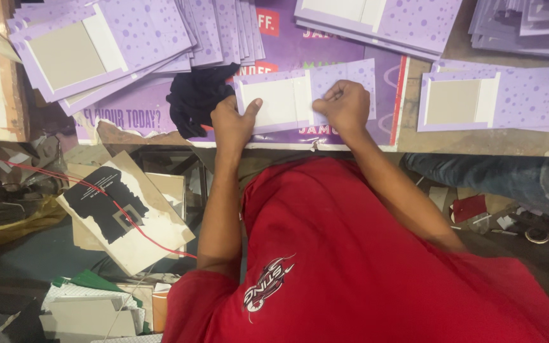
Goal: The person repeatedly picks up purple printed paper sheets, folds them around a white insert, and places the finished units into a growing stack on the table. The person uses a black cloth to wipe the surface of each unit before stacking.
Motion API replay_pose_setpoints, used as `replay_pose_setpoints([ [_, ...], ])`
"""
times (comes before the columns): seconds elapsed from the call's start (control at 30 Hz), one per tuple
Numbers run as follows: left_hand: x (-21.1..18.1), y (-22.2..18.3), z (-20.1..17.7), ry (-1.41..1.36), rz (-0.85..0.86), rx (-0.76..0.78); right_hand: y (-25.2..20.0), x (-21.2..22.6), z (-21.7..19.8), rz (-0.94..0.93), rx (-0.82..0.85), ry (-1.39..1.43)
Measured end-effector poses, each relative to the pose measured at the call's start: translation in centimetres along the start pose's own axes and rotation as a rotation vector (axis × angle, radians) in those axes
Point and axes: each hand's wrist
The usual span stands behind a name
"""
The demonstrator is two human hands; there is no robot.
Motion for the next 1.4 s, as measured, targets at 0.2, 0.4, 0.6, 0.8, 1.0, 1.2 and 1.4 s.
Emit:
replay_pose_setpoints([
  [0.2, 0.4, -0.2, 0.5, -0.010, 0.091, -0.096, -1.9, 0.0, -1.1, -0.039, 0.121, -0.161],
  [0.4, 0.8, -0.1, 0.6, 0.020, 0.010, -0.073, -3.0, -0.3, -1.4, -0.113, 0.147, -0.126],
  [0.6, 0.1, 0.1, 0.6, -0.024, -0.026, -0.050, -2.5, 0.6, -1.9, -0.122, 0.177, -0.130],
  [0.8, -0.3, -0.3, 0.3, -0.033, -0.027, -0.060, -2.9, 0.4, -2.5, -0.120, 0.263, -0.203],
  [1.0, -0.5, 0.0, 0.2, -0.032, 0.043, -0.042, -0.9, -1.2, -3.5, -0.125, 0.338, 0.029],
  [1.2, -0.2, 0.1, 0.0, -0.078, -0.001, 0.007, 2.3, -0.7, -2.0, -0.059, 0.248, 0.038],
  [1.4, -0.4, 0.2, -0.3, -0.074, 0.008, 0.022, 3.1, 0.7, -1.3, -0.185, 0.114, -0.060],
])
Point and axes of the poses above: each hand's wrist, its own y-axis towards the middle knuckle, its own z-axis out of the palm, x = y × z, and after that the axes turned 2 degrees about -y, right-handed
